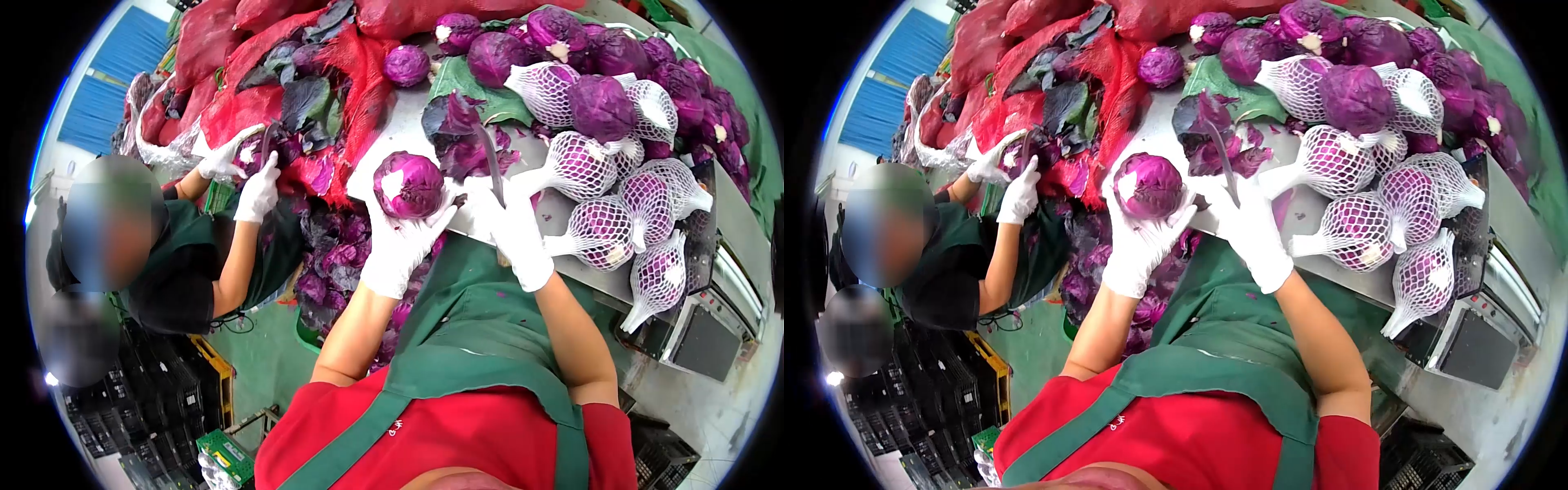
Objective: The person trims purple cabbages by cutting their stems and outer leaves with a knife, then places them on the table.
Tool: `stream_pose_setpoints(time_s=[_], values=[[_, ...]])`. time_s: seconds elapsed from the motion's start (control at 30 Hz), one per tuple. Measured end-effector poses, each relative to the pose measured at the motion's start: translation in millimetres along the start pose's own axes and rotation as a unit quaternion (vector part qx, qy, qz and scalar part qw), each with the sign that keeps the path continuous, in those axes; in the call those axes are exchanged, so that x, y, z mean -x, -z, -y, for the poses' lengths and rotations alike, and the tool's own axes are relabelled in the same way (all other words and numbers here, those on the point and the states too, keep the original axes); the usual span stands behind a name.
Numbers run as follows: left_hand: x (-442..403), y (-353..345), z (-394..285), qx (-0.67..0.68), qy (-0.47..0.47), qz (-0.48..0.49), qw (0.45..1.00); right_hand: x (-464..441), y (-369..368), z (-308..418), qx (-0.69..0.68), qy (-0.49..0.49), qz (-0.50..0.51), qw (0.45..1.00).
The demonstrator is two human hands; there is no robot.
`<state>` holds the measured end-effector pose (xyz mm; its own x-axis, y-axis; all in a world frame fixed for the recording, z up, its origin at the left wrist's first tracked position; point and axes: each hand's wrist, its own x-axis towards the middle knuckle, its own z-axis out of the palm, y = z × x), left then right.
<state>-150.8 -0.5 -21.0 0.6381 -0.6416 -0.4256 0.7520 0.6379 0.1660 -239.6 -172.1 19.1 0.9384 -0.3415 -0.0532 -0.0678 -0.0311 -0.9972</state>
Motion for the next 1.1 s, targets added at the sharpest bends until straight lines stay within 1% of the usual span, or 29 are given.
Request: stream_pose_setpoints(time_s=[0.07, 0.13, 0.17, 0.2, 0.23, 0.3, 0.33, 0.4, 0.43, 0.47, 0.53, 0.57, 0.6, 0.67, 0.73, 0.77, 0.8, 0.87, 0.93, 1.0, 1.07, 1.1], values=[[-2.0, -5.4, 6.7, 0.033, 0.03, -0.013, 0.999, 12.8, 10.7, -12.4, -0.086, -0.092, -0.04, 0.991], [-16.4, -16.7, 10.7, 0.094, 0.007, -0.057, 0.994, 27.4, 27.0, -34.3, -0.069, -0.083, -0.037, 0.993], [-27.6, -16.8, 9.9, 0.064, -0.023, -0.05, 0.996, 32.9, 33.0, -51.0, -0.081, -0.111, -0.055, 0.989], [-33.6, -29.4, 8.7, 0.058, -0.016, -0.038, 0.997, 38.8, 37.8, -50.9, -0.092, -0.129, -0.059, 0.986], [-39.4, -42.2, 7.6, 0.051, -0.009, -0.026, 0.998, 44.5, 43.6, -52.7, -0.075, -0.136, -0.061, 0.986], [-59.1, -58.5, 4.7, -0.029, -0.023, 0.041, 0.998, 54.2, 53.6, -56.1, -0.092, -0.127, -0.057, 0.986], [-72.1, -70.0, 7.5, -0.028, -0.019, 0.051, 0.998, 57.1, 57.8, -63.5, -0.104, -0.128, -0.046, 0.985], [-105.3, -99.1, 13.0, -0.158, -0.122, 0.046, 0.979, 59.4, 65.0, -70.0, -0.113, -0.085, -0.017, 0.99], [-118.7, -121.0, 16.3, -0.159, -0.114, 0.084, 0.977, 61.5, 68.0, -66.7, -0.135, -0.081, -0.012, 0.987], [-128.2, -142.2, 23.1, -0.248, -0.144, 0.128, 0.949, 62.1, 69.0, -71.0, -0.147, -0.08, -0.008, 0.986], [-147.8, -193.6, 50.0, -0.377, -0.282, 0.188, 0.862, 63.2, 74.1, -65.1, -0.151, -0.08, 0.008, 0.985], [-177.3, -203.6, 58.3, -0.459, -0.377, 0.147, 0.791, 63.2, 76.1, -61.9, -0.162, -0.082, 0.018, 0.983], [-177.2, -230.3, 73.9, -0.499, -0.4, 0.171, 0.749, 63.6, 78.8, -58.8, -0.173, -0.086, 0.027, 0.981], [-201.3, -265.7, 103.0, -0.536, -0.418, 0.241, 0.693, 64.1, 85.6, -54.0, -0.192, -0.048, 0.042, 0.979], [-213.3, -294.2, 132.5, -0.594, -0.424, 0.298, 0.616, 67.0, 93.1, -45.7, -0.229, -0.036, 0.008, 0.973], [-219.8, -305.1, 147.3, -0.607, -0.424, 0.329, 0.587, 69.2, 98.9, -40.9, -0.228, -0.041, -0.006, 0.973], [-240.0, -309.9, 161.1, -0.613, -0.458, 0.359, 0.534, 70.8, 103.8, -38.3, -0.228, -0.038, -0.015, 0.973], [-249.6, -330.7, 189.2, -0.64, -0.499, 0.364, 0.456, 74.6, 114.2, -35.4, -0.273, -0.008, -0.035, 0.961], [-264.7, -351.2, 211.1, -0.642, -0.579, 0.353, 0.358, 77.5, 123.9, -35.5, -0.281, 0.01, -0.041, 0.959], [-286.0, -366.3, 229.6, -0.66, -0.583, 0.307, 0.36, 79.5, 131.5, -35.4, -0.314, 0.029, -0.044, 0.948], [-317.6, -371.5, 243.1, -0.652, -0.588, 0.304, 0.371, 81.3, 138.3, -33.1, -0.312, 0.031, -0.047, 0.948], [-329.5, -372.5, 248.1, -0.67, -0.589, 0.287, 0.349, 83.2, 142.3, -29.1, -0.299, 0.01, -0.047, 0.953]])
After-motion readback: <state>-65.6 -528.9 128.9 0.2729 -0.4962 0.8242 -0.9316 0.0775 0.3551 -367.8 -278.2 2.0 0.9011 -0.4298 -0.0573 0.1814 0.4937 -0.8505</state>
